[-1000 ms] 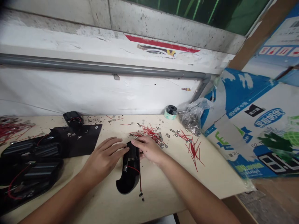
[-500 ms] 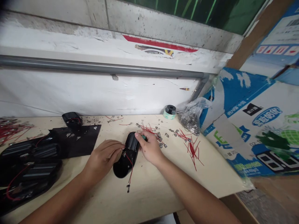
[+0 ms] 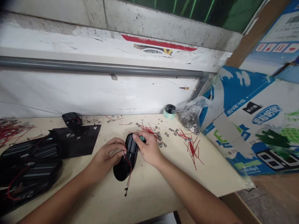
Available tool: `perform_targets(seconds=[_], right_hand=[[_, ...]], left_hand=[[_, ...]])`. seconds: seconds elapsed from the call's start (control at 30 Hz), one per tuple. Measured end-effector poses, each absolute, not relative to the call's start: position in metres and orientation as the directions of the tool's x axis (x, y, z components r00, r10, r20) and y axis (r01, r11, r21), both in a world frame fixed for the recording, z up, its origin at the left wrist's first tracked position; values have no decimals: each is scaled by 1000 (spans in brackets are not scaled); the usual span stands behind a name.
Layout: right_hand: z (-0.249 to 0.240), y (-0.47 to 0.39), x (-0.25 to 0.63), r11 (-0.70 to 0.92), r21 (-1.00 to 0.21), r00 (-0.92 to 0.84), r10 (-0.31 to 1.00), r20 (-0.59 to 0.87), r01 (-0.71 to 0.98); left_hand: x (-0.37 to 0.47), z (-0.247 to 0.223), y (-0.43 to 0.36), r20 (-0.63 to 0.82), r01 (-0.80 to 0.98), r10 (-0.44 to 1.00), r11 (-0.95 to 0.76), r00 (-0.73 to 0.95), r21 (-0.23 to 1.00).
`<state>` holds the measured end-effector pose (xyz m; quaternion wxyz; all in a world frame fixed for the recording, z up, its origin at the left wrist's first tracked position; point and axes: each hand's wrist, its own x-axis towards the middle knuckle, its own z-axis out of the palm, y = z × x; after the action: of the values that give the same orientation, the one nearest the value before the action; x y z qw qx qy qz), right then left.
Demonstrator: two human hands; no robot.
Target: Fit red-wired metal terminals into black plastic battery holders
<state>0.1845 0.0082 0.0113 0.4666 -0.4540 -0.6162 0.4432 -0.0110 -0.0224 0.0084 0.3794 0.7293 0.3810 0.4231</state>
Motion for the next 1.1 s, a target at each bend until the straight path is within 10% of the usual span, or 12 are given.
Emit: perform_targets(seconds=[1.1], right_hand=[[15,10,186,-234,-969,-302,932,-199,-84]], left_hand=[[-6,10,-31,383,179,858,-460,342,870]])
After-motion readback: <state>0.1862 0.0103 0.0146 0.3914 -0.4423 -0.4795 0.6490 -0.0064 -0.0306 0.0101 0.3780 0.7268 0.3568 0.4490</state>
